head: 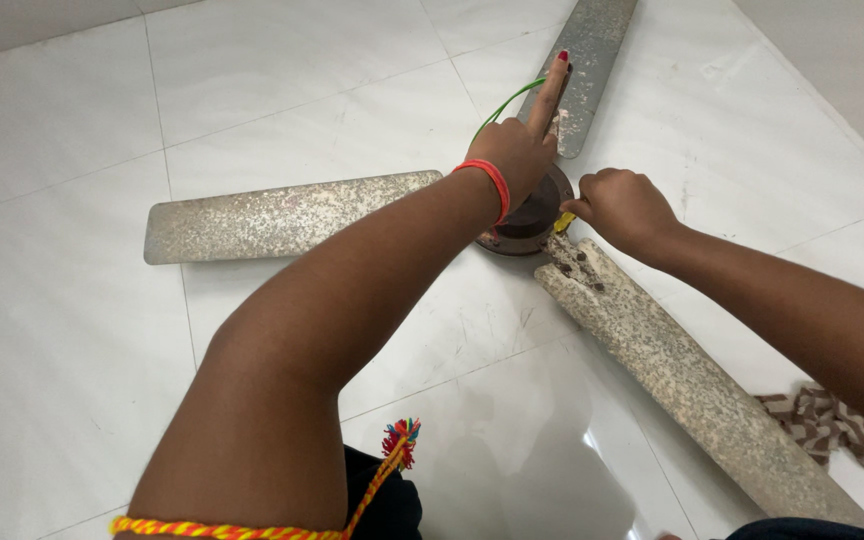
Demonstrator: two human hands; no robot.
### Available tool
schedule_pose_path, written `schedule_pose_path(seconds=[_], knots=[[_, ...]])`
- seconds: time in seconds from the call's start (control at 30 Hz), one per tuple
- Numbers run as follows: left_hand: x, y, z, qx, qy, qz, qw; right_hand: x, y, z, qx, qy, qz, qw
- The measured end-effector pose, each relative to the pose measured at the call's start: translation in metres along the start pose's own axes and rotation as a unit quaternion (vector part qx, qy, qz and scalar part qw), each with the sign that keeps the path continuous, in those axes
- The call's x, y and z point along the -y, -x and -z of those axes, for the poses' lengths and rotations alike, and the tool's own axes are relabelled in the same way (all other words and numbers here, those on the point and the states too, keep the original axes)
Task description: The person cleans a ceiling fan blade with a cloth, then attaches it to the fan motor housing. They secure the blade using a screwdriver and screws, repeating the process for the remaining blades until all are attached.
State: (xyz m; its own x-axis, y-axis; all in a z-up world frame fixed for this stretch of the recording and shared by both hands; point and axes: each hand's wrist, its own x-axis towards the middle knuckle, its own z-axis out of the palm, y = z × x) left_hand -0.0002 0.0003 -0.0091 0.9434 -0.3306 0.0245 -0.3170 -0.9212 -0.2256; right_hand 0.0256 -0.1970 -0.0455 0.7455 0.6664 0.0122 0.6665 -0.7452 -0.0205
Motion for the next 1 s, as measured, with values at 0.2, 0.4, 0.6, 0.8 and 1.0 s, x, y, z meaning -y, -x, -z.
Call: schedule_pose_path(seconds=[0.2,0.4,0.6,0.8,1.0], knots=[[0.0,0.001,0.013,0.025,-0.007,0.021,0.999,0.002,-0.001,-0.002,-0.042,-0.014,0.04,0.998],[-0.002,0.003,0.02,0.043,-0.021,0.017,0.999,0.003,-0.002,-0.001,-0.041,-0.011,0.042,0.998],[-0.004,0.005,0.01,0.006,-0.003,0.012,1.0,0.005,-0.008,-0.005,-0.018,0.013,0.042,0.999],[-0.003,0.005,0.007,-0.012,0.0,0.016,1.0,-0.002,-0.009,-0.008,-0.016,0.009,0.031,0.999],[-0.004,0.003,0.003,-0.008,-0.022,0.015,1.0,-0.009,-0.006,-0.008,-0.012,-0.003,0.023,1.0]])
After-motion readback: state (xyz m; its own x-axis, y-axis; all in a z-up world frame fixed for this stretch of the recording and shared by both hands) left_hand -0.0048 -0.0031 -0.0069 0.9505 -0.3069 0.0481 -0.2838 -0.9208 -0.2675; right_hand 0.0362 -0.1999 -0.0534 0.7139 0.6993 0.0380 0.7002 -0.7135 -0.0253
